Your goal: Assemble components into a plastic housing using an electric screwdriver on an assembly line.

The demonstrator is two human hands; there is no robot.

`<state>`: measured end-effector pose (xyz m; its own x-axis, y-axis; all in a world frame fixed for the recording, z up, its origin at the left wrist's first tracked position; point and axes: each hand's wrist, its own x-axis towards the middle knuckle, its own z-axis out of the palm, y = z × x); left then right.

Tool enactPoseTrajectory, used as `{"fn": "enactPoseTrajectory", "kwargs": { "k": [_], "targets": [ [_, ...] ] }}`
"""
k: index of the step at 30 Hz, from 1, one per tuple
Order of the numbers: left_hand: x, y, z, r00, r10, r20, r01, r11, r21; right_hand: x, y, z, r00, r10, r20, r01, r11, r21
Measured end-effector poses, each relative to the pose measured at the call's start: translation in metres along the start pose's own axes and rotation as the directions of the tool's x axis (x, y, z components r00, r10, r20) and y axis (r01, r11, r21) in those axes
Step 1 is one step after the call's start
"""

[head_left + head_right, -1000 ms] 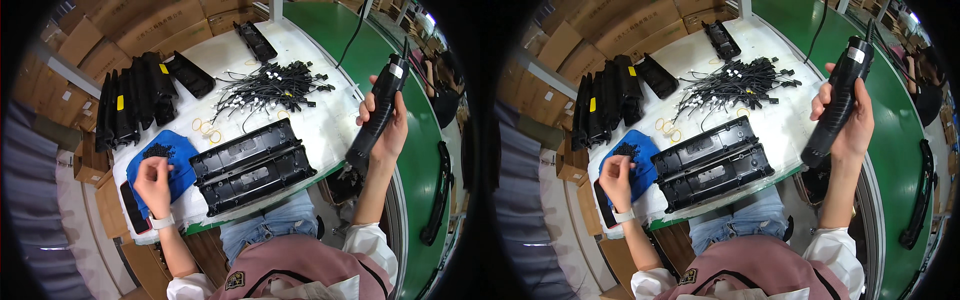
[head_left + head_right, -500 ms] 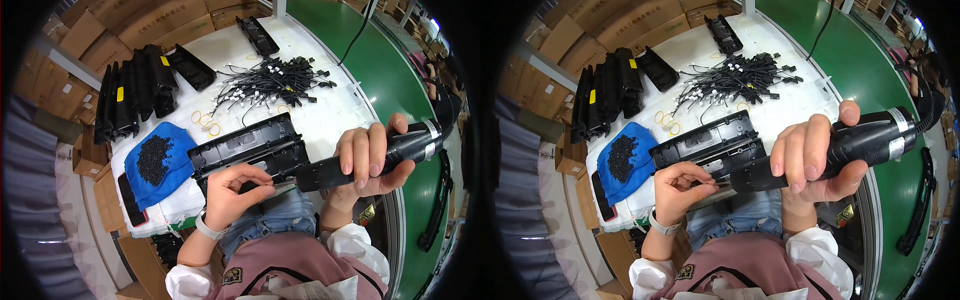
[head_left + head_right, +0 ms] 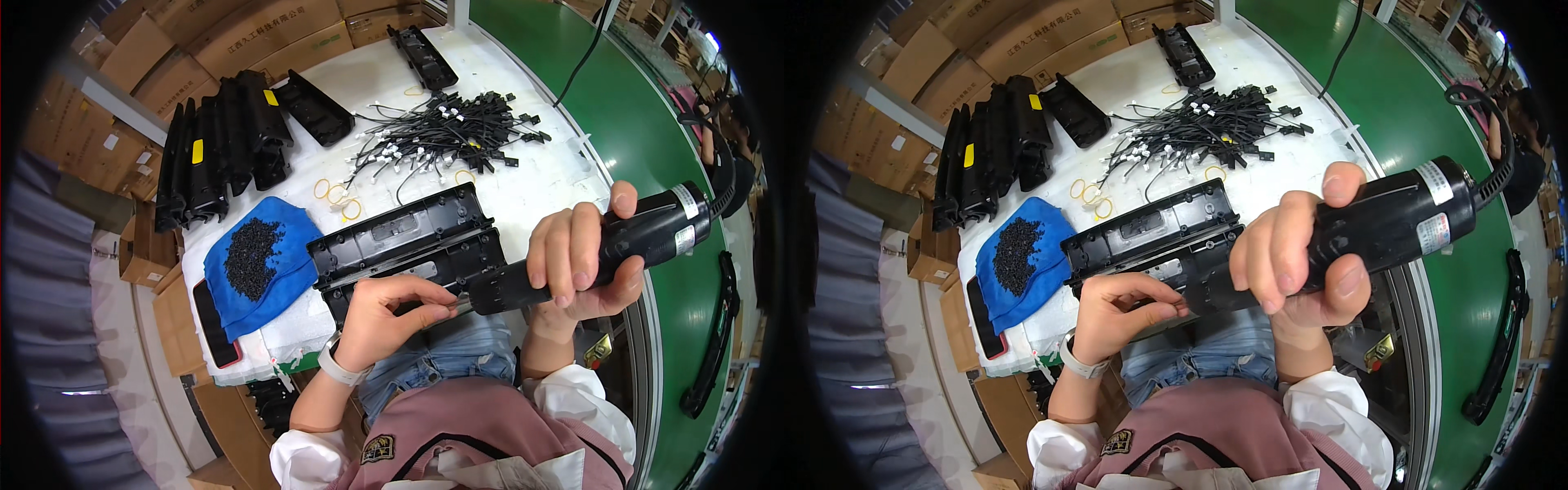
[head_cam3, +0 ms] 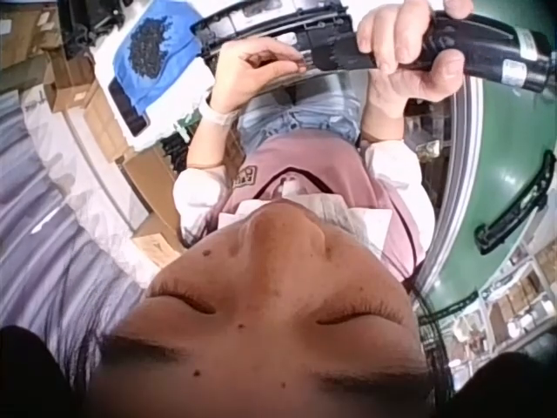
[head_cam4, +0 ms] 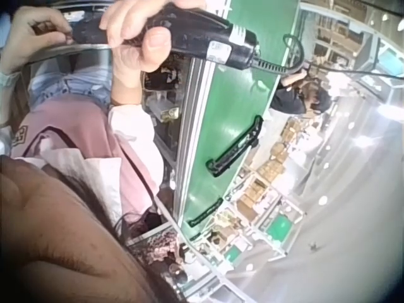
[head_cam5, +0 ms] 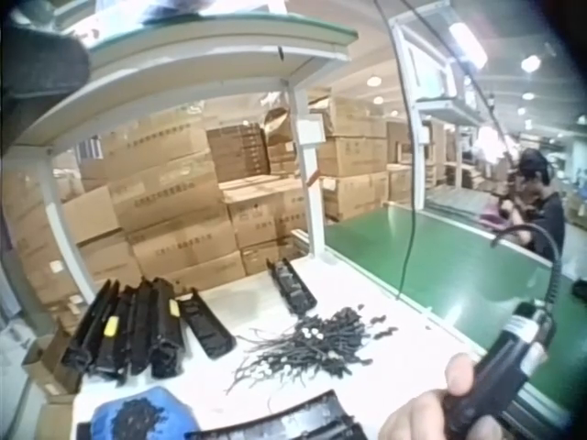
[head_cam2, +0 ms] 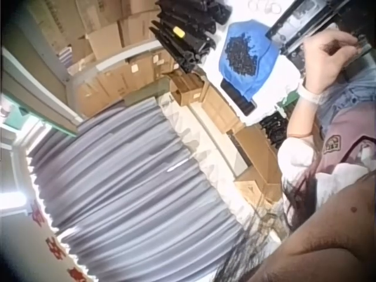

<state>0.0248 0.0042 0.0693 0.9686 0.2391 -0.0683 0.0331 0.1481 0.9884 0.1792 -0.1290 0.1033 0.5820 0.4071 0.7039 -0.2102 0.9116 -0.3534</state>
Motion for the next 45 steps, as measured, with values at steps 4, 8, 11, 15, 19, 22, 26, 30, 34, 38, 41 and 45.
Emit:
{"fn": "enactPoseTrajectory", "kwargs": {
  "k": [4, 8, 11, 15, 19, 22, 26, 30, 34, 38, 41, 45],
  "targets": [
    [0.001, 0.003, 0.0, 0.991, -0.093, 0.096, 0.09, 0.995, 0.035, 0.0, -0.001, 0.0, 0.997, 0.06, 0.055, -0.061, 0.998, 0.023],
    [0.006, 0.001, 0.004, 0.971, -0.123, 0.206, 0.134, 0.99, -0.041, -0.004, -0.017, -0.011, 0.991, 0.137, 0.002, -0.136, 0.979, 0.149],
    [0.03, 0.019, 0.014, 0.967, 0.124, 0.224, -0.151, 0.983, 0.108, -0.008, -0.034, -0.025, 0.996, 0.091, 0.008, -0.091, 0.974, 0.208],
    [0.127, 0.017, 0.031, 0.909, 0.387, 0.154, -0.409, 0.763, 0.5, -0.021, -0.059, -0.038, 0.999, 0.026, -0.03, -0.021, 0.989, 0.146],
    [0.232, -0.014, 0.051, 0.829, 0.406, 0.384, -0.511, 0.272, 0.815, -0.03, -0.074, -0.038, 0.996, -0.044, -0.081, 0.049, 0.997, 0.063],
    [0.263, -0.028, 0.069, 0.872, 0.33, 0.361, -0.388, 0.018, 0.921, -0.044, -0.089, -0.043, 0.991, -0.071, -0.116, 0.07, 0.997, -0.012],
    [0.284, -0.041, 0.085, 0.88, 0.367, 0.301, -0.288, -0.091, 0.953, -0.055, -0.104, -0.056, 0.982, -0.117, -0.146, 0.109, 0.992, -0.061],
    [0.288, -0.036, 0.1, 0.89, 0.359, 0.281, -0.274, -0.07, 0.959, -0.056, -0.108, -0.064, 0.971, -0.112, -0.211, 0.113, 0.994, -0.009],
    [0.288, -0.005, 0.074, 0.905, 0.333, 0.266, -0.388, 0.383, 0.838, -0.056, -0.111, -0.064, 0.975, -0.086, -0.203, 0.099, 0.994, 0.055],
    [0.259, 0.053, 0.043, 0.607, 0.745, 0.277, -0.676, 0.3, 0.673, -0.057, -0.106, -0.061, 0.974, -0.106, -0.2, 0.119, 0.992, 0.052],
    [0.225, 0.096, 0.03, 0.602, 0.793, 0.094, -0.751, 0.522, 0.405, -0.058, -0.105, -0.059, 0.972, -0.104, -0.21, 0.115, 0.993, 0.039],
    [0.161, 0.125, 0.022, 0.409, 0.912, 0.033, -0.82, 0.351, 0.453, -0.054, -0.097, -0.052, 0.975, -0.073, -0.21, 0.085, 0.995, 0.047]
  ]
}}
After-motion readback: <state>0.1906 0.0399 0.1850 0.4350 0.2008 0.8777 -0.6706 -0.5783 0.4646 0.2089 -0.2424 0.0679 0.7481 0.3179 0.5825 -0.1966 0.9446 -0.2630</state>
